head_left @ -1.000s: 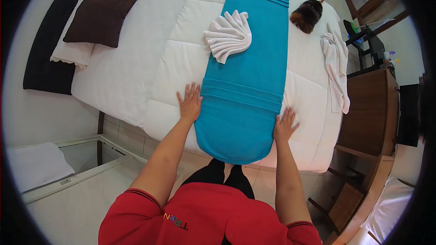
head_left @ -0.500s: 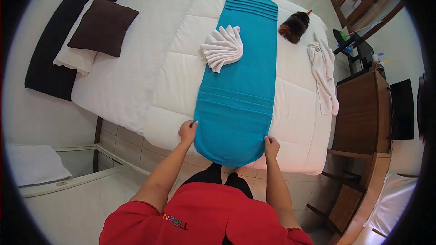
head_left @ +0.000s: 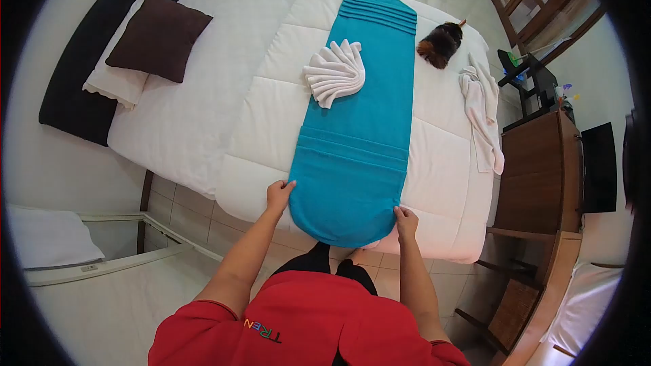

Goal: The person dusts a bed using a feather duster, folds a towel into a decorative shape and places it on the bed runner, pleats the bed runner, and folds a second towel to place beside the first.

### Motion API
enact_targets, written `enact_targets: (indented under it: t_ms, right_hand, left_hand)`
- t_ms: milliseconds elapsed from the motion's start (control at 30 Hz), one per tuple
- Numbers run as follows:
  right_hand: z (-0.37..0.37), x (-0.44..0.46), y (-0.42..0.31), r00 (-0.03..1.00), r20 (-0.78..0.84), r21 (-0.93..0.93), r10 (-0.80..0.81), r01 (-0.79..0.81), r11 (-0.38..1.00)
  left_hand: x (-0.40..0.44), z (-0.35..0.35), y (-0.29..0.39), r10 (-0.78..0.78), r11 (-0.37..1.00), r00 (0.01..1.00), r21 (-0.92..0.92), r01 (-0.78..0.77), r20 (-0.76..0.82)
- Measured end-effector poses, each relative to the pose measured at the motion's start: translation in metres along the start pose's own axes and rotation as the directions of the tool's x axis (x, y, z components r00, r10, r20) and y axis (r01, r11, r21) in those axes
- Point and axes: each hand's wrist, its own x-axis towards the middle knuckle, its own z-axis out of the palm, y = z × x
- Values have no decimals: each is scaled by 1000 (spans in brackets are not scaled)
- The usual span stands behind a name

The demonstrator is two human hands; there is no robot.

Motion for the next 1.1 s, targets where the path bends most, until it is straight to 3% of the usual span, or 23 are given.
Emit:
enact_targets:
  t_ms: [67, 367, 533, 800, 867, 1100]
  right_hand:
    - [-1, -3, -8, 1000, 10, 22, 17, -17, 1000]
    - [-6, -10, -20, 999, 7, 107, 45, -45, 993]
    - [-5, -9, -35, 997, -67, 183, 38, -25, 983]
    - [5, 20, -52, 998, -59, 220, 37, -23, 975]
    - [8, 28, -48, 997, -65, 241, 32, -15, 970]
    - [20, 50, -23, 994, -103, 199, 31, -10, 980]
  left_hand:
    - [-5, 0, 11, -19, 996, 999, -84, 15, -39]
    - [-2, -12, 18, -88, 993, 996, -80, 88, -2]
    - [3, -14, 33, -93, 989, 996, -111, 92, 0]
    - [30, -2, 49, -55, 986, 998, -159, 50, -28]
    - [36, 2, 50, -42, 967, 999, -252, 35, -22]
    - [49, 11, 43, -26, 989, 999, -146, 20, -43]
